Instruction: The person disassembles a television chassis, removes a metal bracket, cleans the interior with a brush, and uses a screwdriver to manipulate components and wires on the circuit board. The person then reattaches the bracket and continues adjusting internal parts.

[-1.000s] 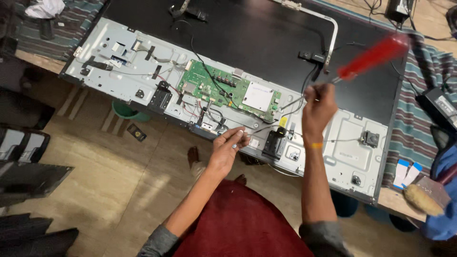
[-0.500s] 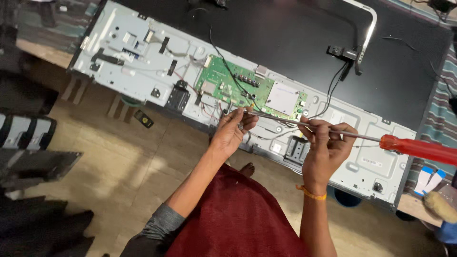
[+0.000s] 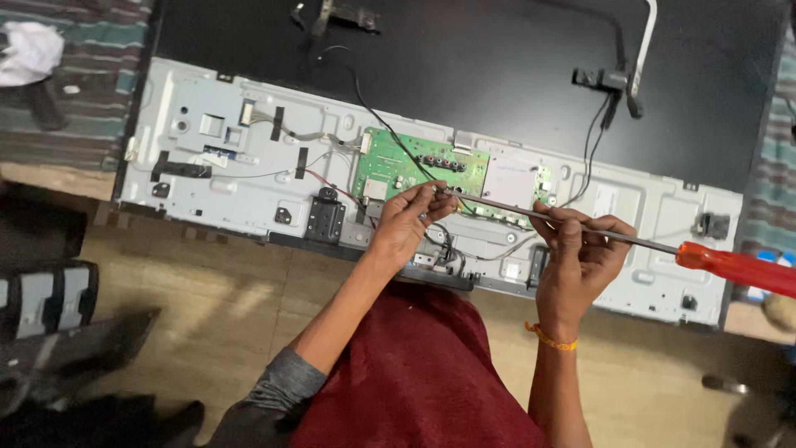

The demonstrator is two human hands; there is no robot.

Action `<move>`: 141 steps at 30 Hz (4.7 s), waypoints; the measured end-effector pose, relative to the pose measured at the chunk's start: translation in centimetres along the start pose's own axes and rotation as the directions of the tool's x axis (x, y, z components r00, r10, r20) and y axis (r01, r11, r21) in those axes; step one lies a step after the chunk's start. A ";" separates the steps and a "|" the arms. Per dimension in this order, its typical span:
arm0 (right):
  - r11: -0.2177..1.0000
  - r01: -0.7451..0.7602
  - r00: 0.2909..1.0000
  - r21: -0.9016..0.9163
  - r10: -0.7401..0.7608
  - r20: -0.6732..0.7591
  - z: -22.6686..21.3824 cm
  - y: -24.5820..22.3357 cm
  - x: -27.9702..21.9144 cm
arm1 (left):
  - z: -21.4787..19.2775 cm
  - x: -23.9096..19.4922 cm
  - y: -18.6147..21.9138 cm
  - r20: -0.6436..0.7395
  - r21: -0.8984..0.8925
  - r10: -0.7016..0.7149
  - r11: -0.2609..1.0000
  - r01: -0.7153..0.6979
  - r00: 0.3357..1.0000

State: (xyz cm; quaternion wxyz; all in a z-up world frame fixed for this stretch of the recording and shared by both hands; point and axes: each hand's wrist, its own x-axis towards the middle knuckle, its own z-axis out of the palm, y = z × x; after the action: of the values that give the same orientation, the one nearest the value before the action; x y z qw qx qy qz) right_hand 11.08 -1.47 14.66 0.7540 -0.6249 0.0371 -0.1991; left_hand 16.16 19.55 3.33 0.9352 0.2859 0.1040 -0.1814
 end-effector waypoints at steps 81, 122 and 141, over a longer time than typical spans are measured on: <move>0.648 0.310 0.951 -0.696 -0.208 0.230 0.2 5.7 14.7 | -0.7 1.2 0.4 -0.036 0.165 -0.146 0.975 0.150 0.989; 0.702 0.337 0.941 -0.628 -0.280 0.192 -0.1 8.9 12.6 | -9.9 4.1 10.9 0.185 0.911 0.287 -0.409 -0.055 0.940; 0.715 0.322 0.947 -0.621 -0.251 0.202 -0.5 9.2 13.9 | -9.1 4.7 11.0 -0.035 0.958 0.338 -0.256 0.128 0.940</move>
State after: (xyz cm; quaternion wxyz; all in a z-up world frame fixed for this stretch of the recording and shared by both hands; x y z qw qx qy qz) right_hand 26.02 -5.46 8.40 0.4529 -0.8534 -0.0326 -0.2560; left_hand 24.01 31.91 0.01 0.3290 0.9416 0.0318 -0.0638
